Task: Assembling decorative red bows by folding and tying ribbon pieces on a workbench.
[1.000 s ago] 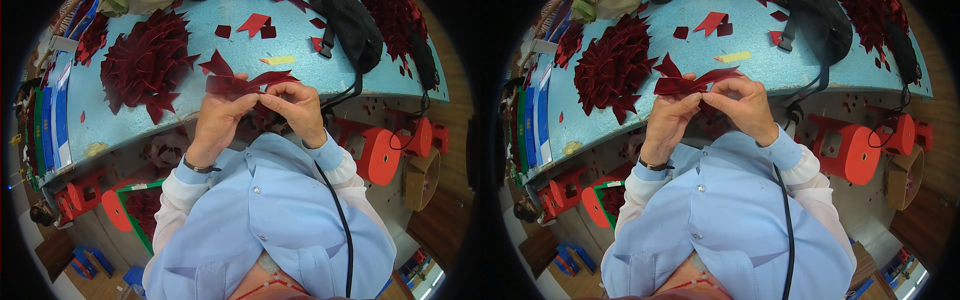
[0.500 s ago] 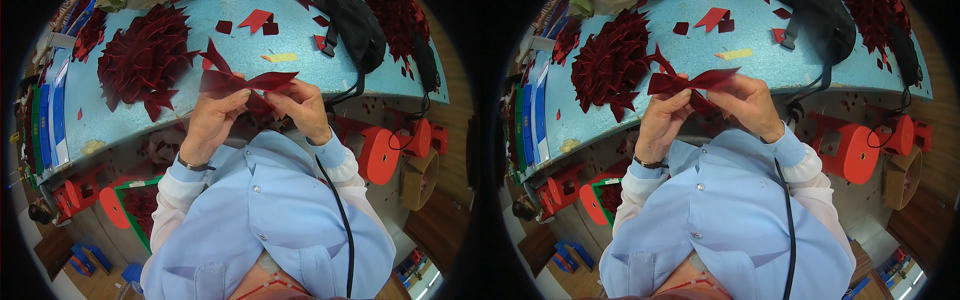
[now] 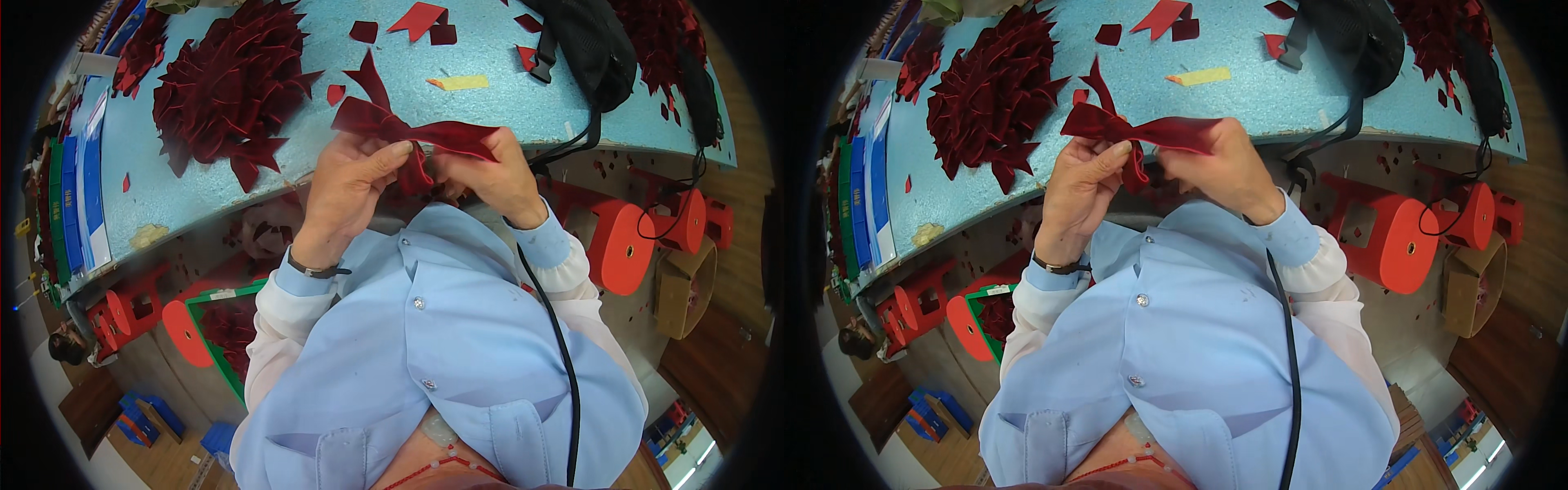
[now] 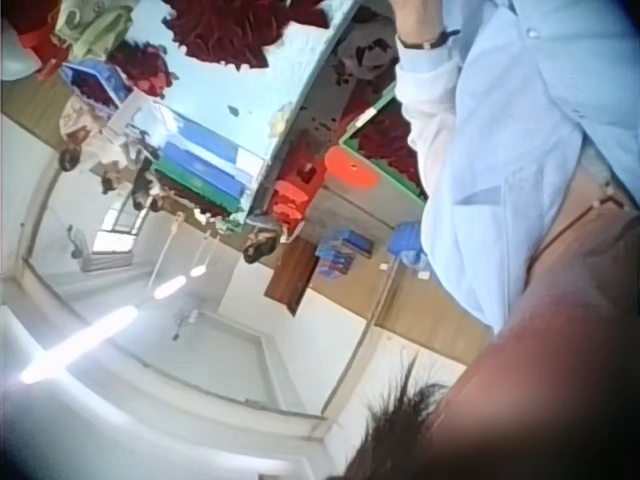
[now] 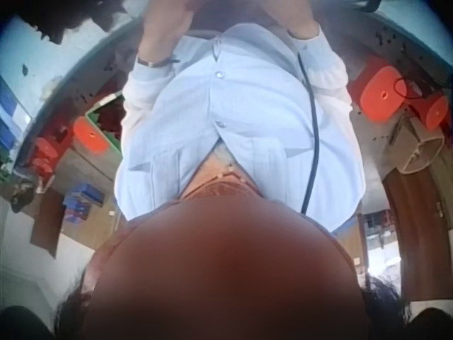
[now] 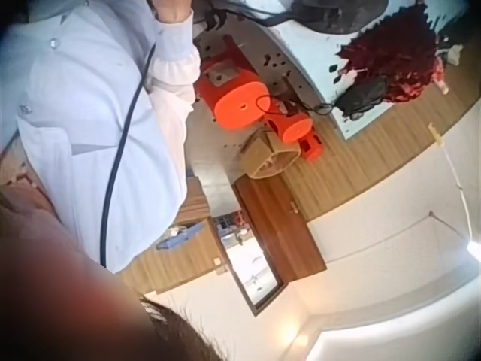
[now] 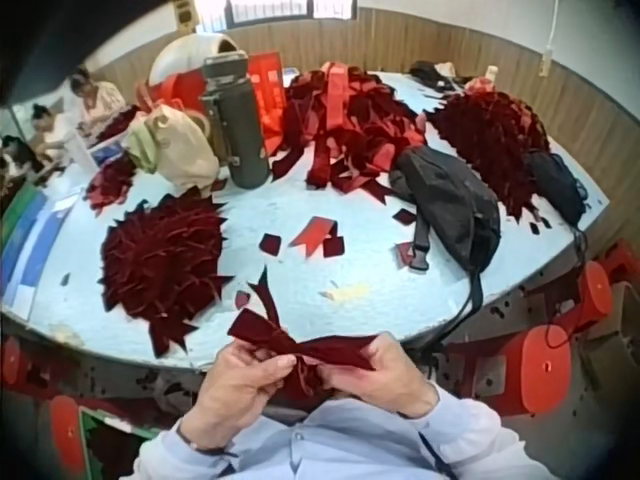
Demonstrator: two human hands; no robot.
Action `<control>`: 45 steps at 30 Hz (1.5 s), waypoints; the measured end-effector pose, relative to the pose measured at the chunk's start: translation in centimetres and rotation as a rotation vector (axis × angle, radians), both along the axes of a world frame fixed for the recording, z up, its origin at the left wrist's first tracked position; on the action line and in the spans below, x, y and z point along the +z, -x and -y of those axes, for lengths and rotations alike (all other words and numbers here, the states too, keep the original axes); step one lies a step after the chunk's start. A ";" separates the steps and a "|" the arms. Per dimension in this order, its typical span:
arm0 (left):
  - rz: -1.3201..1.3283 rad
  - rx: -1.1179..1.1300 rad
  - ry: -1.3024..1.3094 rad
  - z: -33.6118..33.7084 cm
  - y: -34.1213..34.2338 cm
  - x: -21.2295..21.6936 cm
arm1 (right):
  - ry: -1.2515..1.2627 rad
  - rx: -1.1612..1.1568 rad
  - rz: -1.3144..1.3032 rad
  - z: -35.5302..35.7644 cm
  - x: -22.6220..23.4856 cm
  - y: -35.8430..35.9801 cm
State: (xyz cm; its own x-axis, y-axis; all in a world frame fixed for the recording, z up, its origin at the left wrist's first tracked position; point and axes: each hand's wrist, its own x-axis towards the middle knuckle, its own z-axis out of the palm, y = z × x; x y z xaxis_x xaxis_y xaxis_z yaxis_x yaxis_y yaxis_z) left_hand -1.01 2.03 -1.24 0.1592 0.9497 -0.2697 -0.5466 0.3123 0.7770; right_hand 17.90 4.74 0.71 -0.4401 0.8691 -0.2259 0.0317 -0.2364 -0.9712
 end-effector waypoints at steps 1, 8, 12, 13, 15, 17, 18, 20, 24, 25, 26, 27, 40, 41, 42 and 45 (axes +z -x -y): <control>0.000 0.000 0.002 0.0 0.1 0.0 | 0.002 0.000 0.000 0.0 0.2 0.0; -0.075 0.055 -0.050 0.2 -1.1 0.6 | 0.156 -0.007 -0.219 1.1 -0.2 0.7; 0.011 0.013 0.054 0.0 0.0 0.0 | 0.097 0.062 -0.144 0.4 -1.2 -0.3; 0.010 0.014 0.055 0.0 0.0 -0.1 | 0.098 0.062 -0.144 0.5 -1.1 -0.3; -0.063 0.010 0.010 0.2 0.0 -0.1 | 0.138 -0.002 -0.158 0.9 -0.6 -0.1; -0.100 0.007 -0.013 0.3 -0.1 0.0 | 0.158 -0.034 -0.165 1.1 -0.4 0.2; -0.112 0.035 -0.026 0.3 -0.5 0.3 | 0.162 -0.051 -0.176 1.2 -0.6 0.4; -0.137 0.090 -0.052 0.4 -1.2 0.8 | 0.170 -0.085 -0.198 1.3 -0.7 0.7; -0.053 0.057 -0.001 0.4 -1.3 0.9 | 0.103 -0.035 -0.156 1.0 -0.5 0.0; -0.053 0.058 -0.001 0.4 -1.1 0.8 | 0.103 -0.034 -0.155 1.0 -0.6 0.0; -0.029 0.034 0.017 0.3 -0.8 0.3 | 0.080 -0.036 -0.103 1.0 -0.7 0.0; -0.004 0.010 0.034 0.2 -0.5 0.2 | 0.057 -0.038 -0.050 1.0 -0.9 -0.1; -0.076 0.024 0.027 0.1 -0.5 0.4 | 0.076 -0.006 -0.274 0.9 -2.1 -0.2; -0.076 0.024 0.028 0.1 -0.6 0.6 | 0.077 -0.005 -0.275 0.9 -2.1 -0.2; -0.093 0.013 -0.010 0.4 -0.6 0.9 | 0.101 -0.061 -0.308 1.0 -2.2 -0.1; -0.128 -0.009 -0.087 1.1 -1.0 1.5 | 0.149 -0.171 -0.374 1.1 -2.3 0.4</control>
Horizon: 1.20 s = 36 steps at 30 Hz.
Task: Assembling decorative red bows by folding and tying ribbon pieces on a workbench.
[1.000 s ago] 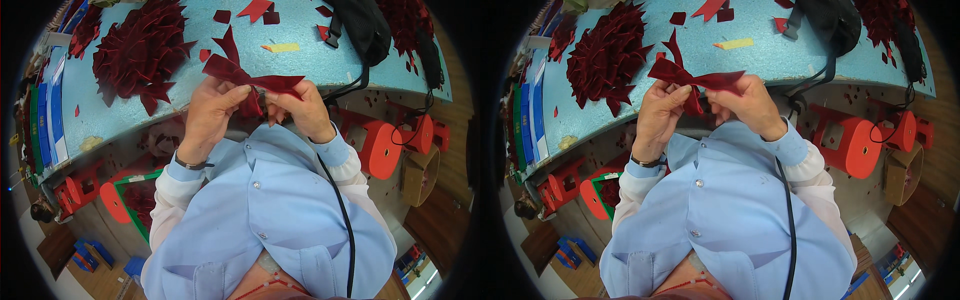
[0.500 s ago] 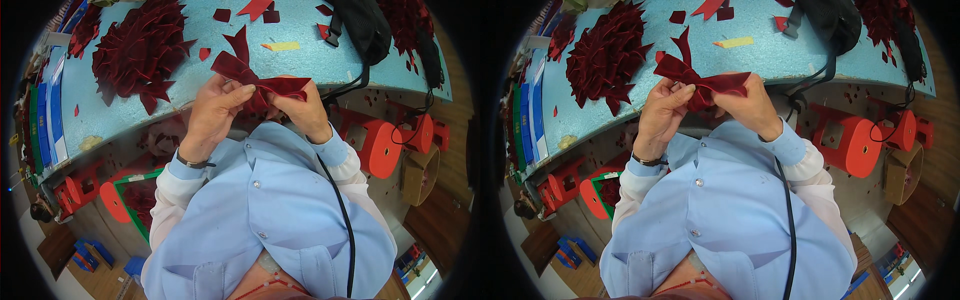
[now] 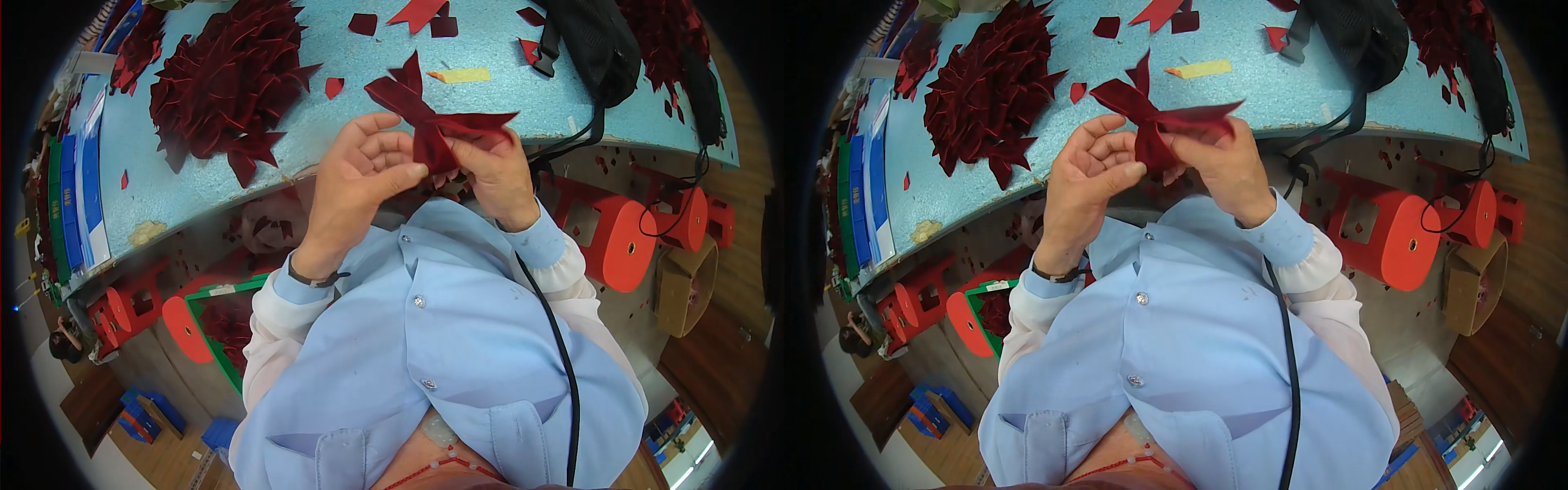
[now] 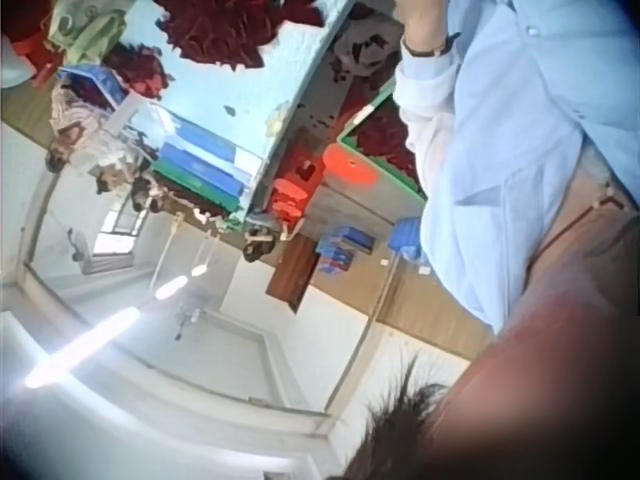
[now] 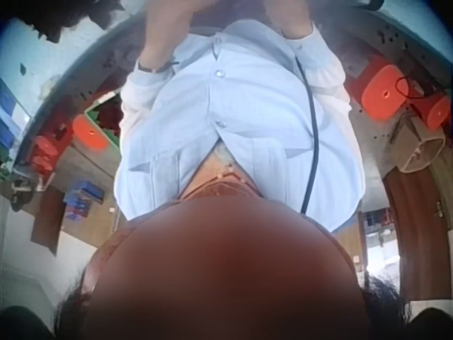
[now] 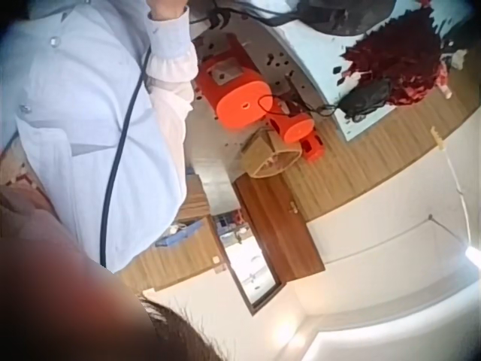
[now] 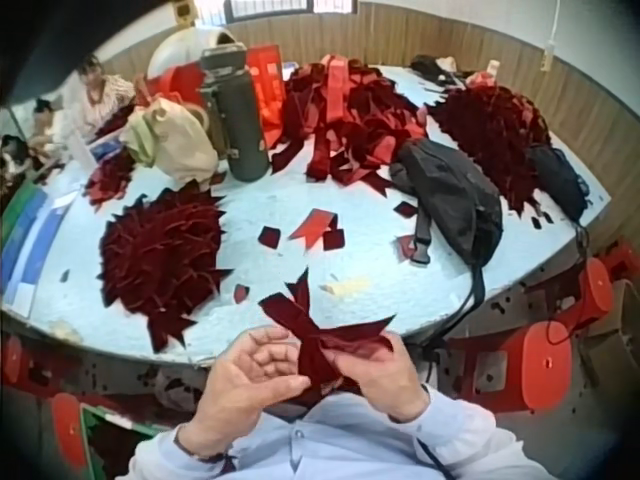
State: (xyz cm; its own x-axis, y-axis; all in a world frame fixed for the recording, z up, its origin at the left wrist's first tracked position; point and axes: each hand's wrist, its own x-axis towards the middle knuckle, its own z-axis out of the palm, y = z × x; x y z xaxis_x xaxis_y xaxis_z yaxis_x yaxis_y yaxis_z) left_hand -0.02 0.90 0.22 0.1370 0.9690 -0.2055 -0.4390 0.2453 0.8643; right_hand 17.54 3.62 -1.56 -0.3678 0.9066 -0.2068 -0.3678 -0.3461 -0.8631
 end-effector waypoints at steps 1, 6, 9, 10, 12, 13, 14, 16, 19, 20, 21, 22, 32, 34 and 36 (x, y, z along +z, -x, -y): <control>-0.022 0.001 -0.026 0.3 -0.2 0.1 | -0.001 0.000 0.024 0.1 0.0 0.2; -0.086 0.068 -0.091 0.7 -0.3 -0.5 | -0.104 0.016 0.127 0.3 -0.2 1.0; -0.099 0.089 -0.108 0.7 -0.3 -0.6 | -0.154 -0.013 0.155 0.6 -0.7 1.3; -0.103 0.078 -0.120 0.7 -0.3 -0.6 | -0.155 -0.050 0.155 0.6 -0.9 1.3; -0.107 0.070 -0.133 0.8 -0.3 -0.6 | -0.157 -0.085 0.154 0.6 -0.9 1.3; -0.139 0.069 -0.149 0.8 -0.2 -0.7 | -0.148 -0.082 0.169 0.7 -0.9 1.2; -0.171 0.069 -0.164 0.9 -0.2 -0.8 | -0.140 -0.078 0.185 0.7 -0.8 1.1; -0.203 0.070 -0.179 0.9 -0.2 -0.9 | -0.131 -0.074 0.201 0.7 -0.8 1.0; -0.193 0.091 -0.160 1.0 -0.3 -0.7 | -0.039 -0.020 0.140 0.6 -1.2 1.2; -0.192 0.091 -0.160 0.9 -0.4 -0.7 | -0.039 -0.019 0.140 0.6 -1.2 1.3; -0.179 0.114 -0.161 0.9 -0.4 -0.6 | -0.111 -0.037 0.143 0.6 -1.1 1.4; -0.165 0.136 -0.163 0.9 -0.5 -0.5 | -0.184 -0.055 0.146 0.7 -1.0 1.5; -0.062 0.127 -0.155 0.6 -0.2 -0.5 | 0.084 0.063 -0.043 -0.1 -1.8 1.4; -0.043 0.145 -0.139 0.6 -0.3 -0.5 | 0.101 0.078 -0.120 -0.2 -2.1 1.6; -0.034 0.155 -0.131 0.5 -0.3 -0.6 | 0.109 0.087 -0.158 -0.2 -2.0 1.8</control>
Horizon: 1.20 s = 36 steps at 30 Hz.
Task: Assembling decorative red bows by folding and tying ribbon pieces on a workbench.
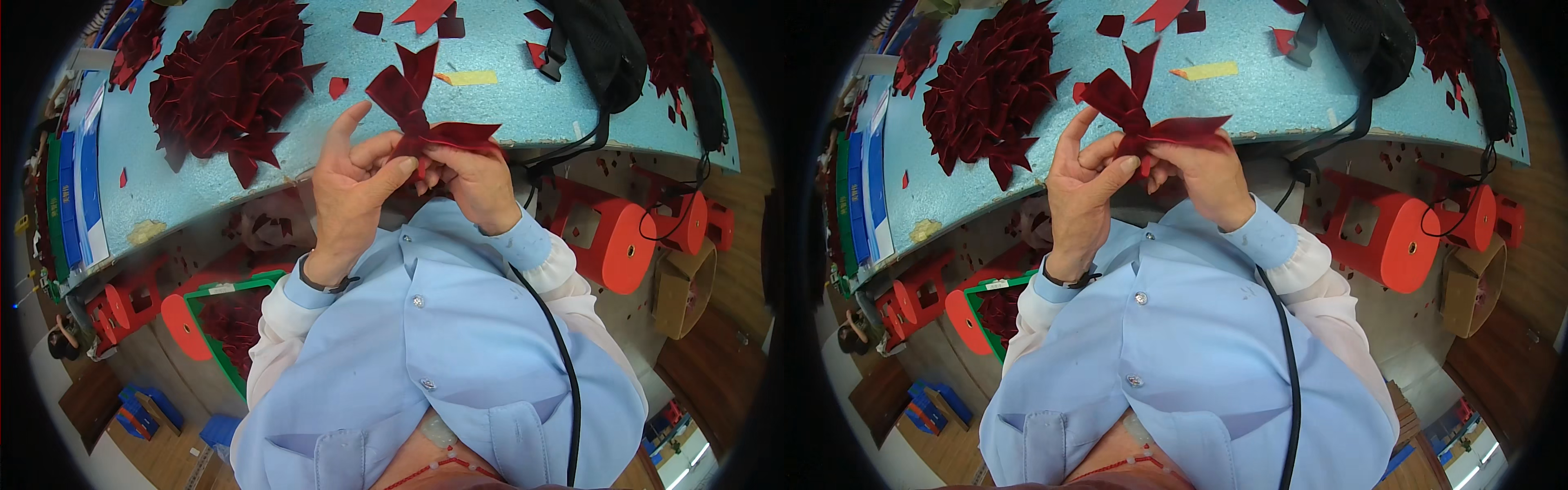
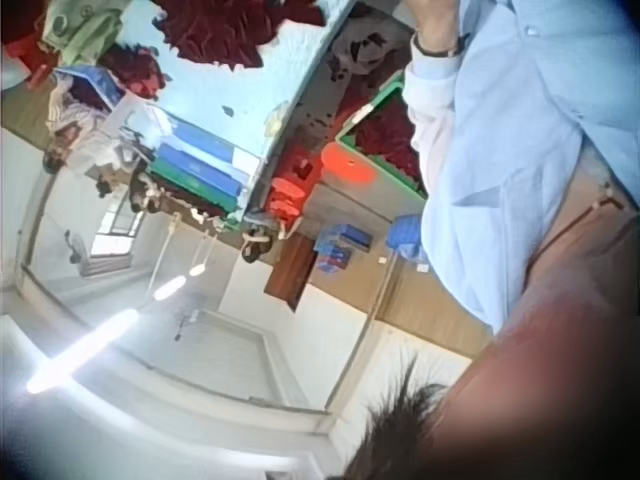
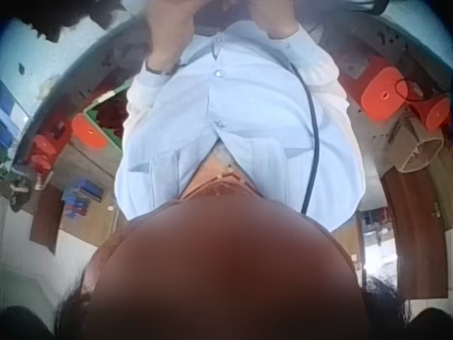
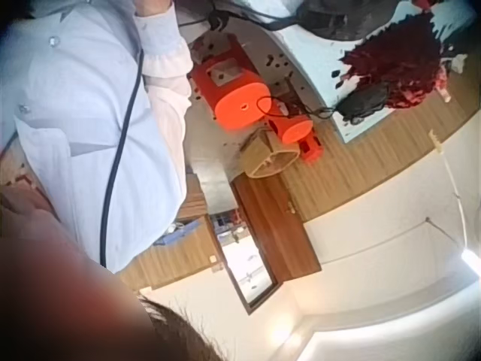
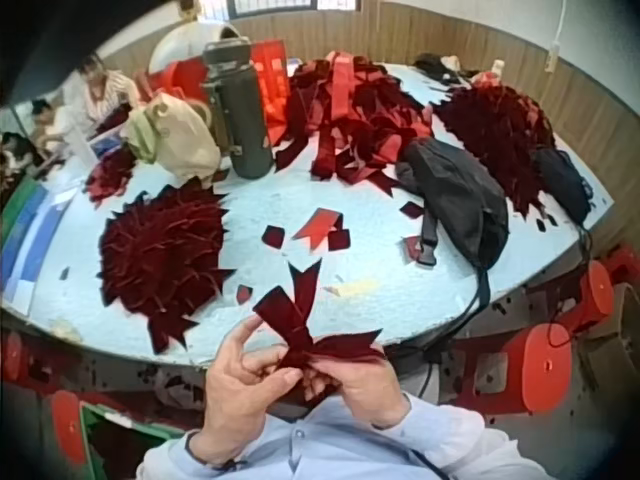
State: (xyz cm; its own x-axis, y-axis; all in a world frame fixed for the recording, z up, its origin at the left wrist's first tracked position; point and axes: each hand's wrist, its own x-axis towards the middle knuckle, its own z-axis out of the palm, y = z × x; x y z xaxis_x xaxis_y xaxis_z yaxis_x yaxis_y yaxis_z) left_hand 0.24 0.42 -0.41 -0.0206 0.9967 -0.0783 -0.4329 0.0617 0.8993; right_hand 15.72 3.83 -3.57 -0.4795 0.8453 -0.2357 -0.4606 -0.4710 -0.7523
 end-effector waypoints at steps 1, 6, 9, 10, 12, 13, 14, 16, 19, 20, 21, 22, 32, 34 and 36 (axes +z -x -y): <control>-0.023 0.004 0.006 -0.1 0.1 -0.2 | -0.015 -0.027 0.062 0.2 0.2 0.1; 0.007 0.010 0.074 -0.3 0.2 -0.5 | -0.035 -0.086 0.233 0.7 1.3 0.4; 0.025 0.046 0.083 -0.4 0.1 -0.7 | -0.017 -0.069 0.258 0.7 1.8 0.1; 0.005 0.084 0.063 -0.4 0.0 -0.8 | -0.003 -0.049 0.260 0.7 1.8 -0.1; -0.016 0.124 0.042 -0.4 0.0 -1.0 | 0.008 -0.027 0.260 0.7 1.9 -0.2; -0.048 0.143 0.019 -0.4 0.0 -1.0 | -0.038 -0.053 0.246 0.7 1.8 -0.3; -0.080 0.161 -0.004 -0.3 0.0 -1.1 | -0.085 -0.080 0.232 0.8 1.7 -0.3; -0.109 0.174 -0.027 -0.3 -0.2 -1.0 | -0.131 -0.113 0.222 0.8 1.8 -0.3; -0.153 0.185 -0.052 -0.2 -0.7 -0.7 | -0.094 -0.108 0.232 0.7 2.2 0.5; -0.154 0.184 -0.051 -0.2 -0.8 -0.8 | -0.093 -0.108 0.231 0.7 2.1 0.5; -0.141 0.184 -0.051 -0.2 -0.8 -0.8 | -0.098 -0.113 0.227 0.7 2.0 0.5; -0.127 0.184 -0.051 -0.2 -0.8 -0.9 | -0.102 -0.118 0.223 0.6 1.9 0.5; 0.066 0.273 0.063 -0.7 -0.7 -1.3 | -0.222 -0.233 0.292 0.5 1.8 1.4; 0.004 0.295 -0.042 -0.9 -0.8 -0.9 | -0.246 -0.268 0.310 0.4 2.9 1.7; -0.024 0.309 -0.110 -1.7 -0.9 -0.4 | -0.274 -0.286 0.317 -0.3 3.5 2.1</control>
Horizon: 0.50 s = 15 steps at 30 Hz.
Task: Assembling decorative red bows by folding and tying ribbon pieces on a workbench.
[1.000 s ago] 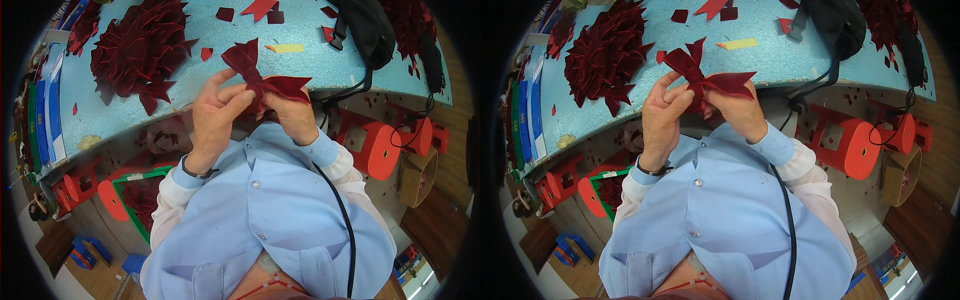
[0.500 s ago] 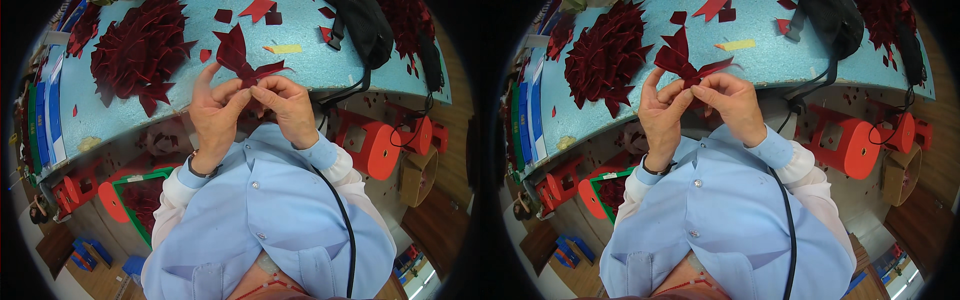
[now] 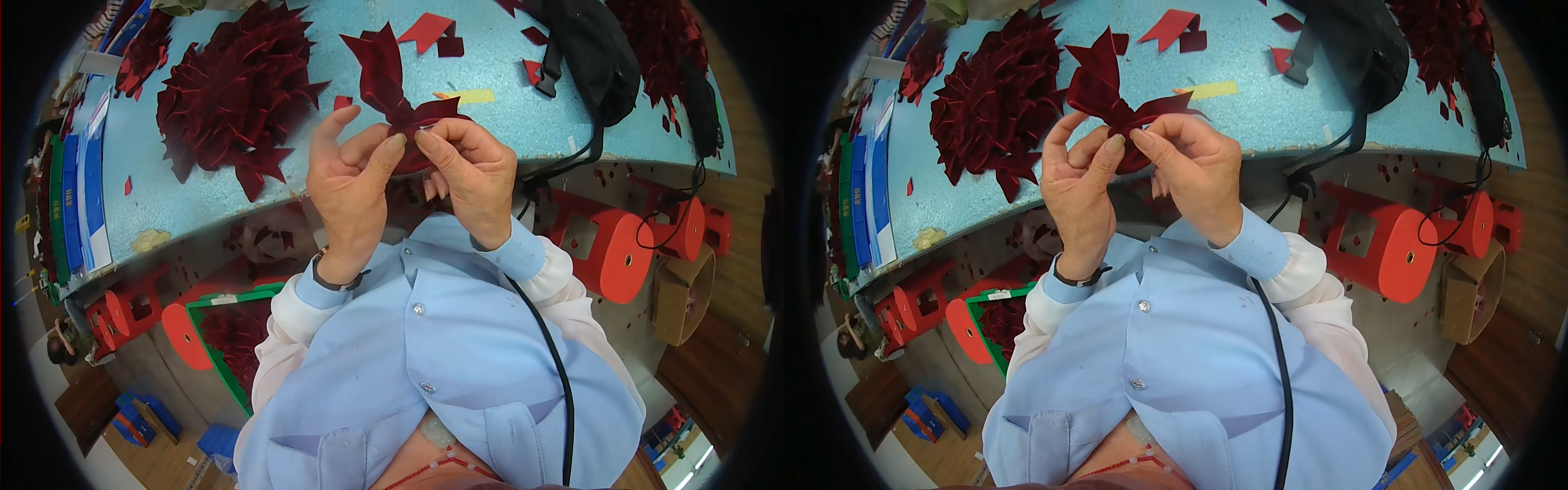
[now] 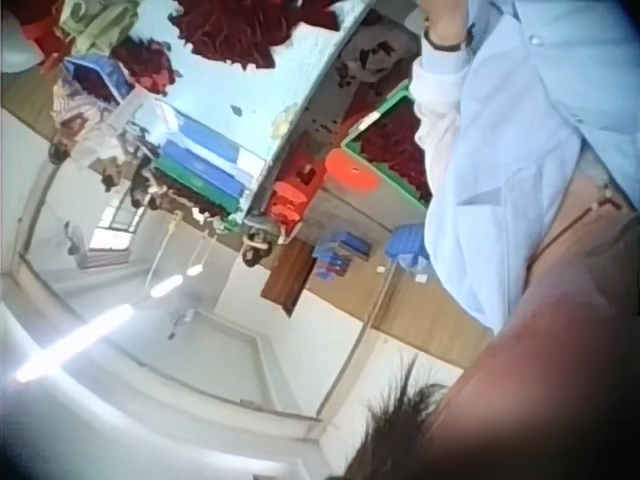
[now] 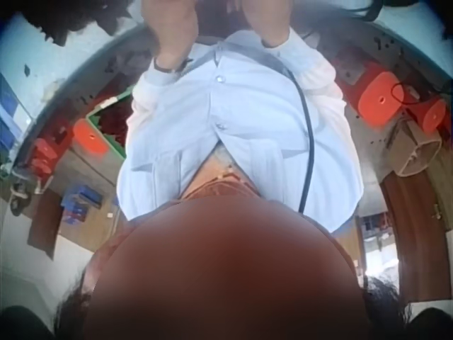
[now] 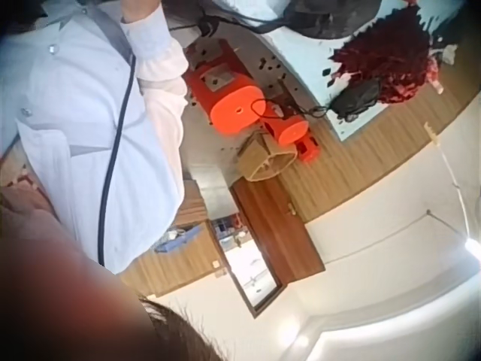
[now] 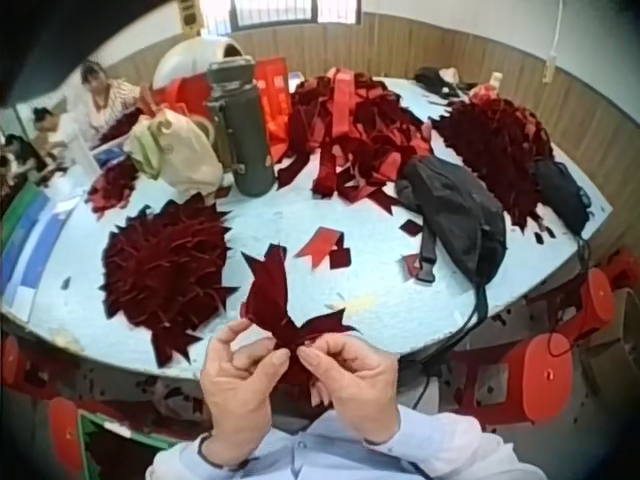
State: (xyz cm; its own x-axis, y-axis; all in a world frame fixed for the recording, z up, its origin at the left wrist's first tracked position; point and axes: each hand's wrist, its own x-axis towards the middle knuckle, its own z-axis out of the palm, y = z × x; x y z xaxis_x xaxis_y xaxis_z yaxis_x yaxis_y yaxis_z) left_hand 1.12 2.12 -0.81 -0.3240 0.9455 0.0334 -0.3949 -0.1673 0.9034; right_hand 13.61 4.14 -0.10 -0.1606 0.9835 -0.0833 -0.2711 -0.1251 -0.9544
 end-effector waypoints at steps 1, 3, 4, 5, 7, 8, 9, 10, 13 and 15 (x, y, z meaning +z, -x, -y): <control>-0.027 0.011 -0.006 -0.5 0.0 0.2 | -0.008 -0.015 -0.002 -0.4 0.1 0.3; -0.080 0.035 -0.017 -1.4 0.0 0.7 | -0.021 -0.043 -0.005 -1.4 0.3 0.7; -0.078 0.035 -0.021 -1.5 0.1 0.4 | -0.025 -0.043 -0.004 -1.8 0.0 0.6; -0.141 0.004 0.029 -1.6 0.3 -0.3 | -0.091 -0.038 0.135 -2.2 -0.6 0.5; -0.266 -0.057 0.135 -1.9 0.8 -1.1 | -0.217 -0.025 0.414 -3.1 -1.6 0.2; -0.262 -0.056 0.137 -1.9 1.3 -1.2 | -0.216 -0.023 0.418 -3.5 -1.7 0.0; -0.521 0.012 -0.017 -1.7 1.8 -1.0 | -0.249 0.006 0.471 -3.6 -1.7 -0.2; -0.778 0.079 -0.173 -1.4 2.2 -0.7 | -0.282 0.035 0.524 -3.7 -1.8 -0.4; -1.091 0.096 -0.405 -2.5 2.3 -0.8 | -0.328 0.067 0.592 -3.7 -2.0 -0.7; -1.213 -0.004 -0.578 -4.0 2.3 -1.3 | -0.375 0.054 0.613 -3.7 -2.1 -0.7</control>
State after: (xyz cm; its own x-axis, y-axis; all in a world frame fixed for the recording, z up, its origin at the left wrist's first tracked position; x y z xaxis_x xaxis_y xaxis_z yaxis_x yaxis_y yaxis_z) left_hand -1.23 6.15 -2.07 0.1973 0.6994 0.6870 0.5975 -0.6414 0.4813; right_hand 14.30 7.86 -2.21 -0.2427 0.9554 0.1681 0.3243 0.2432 -0.9142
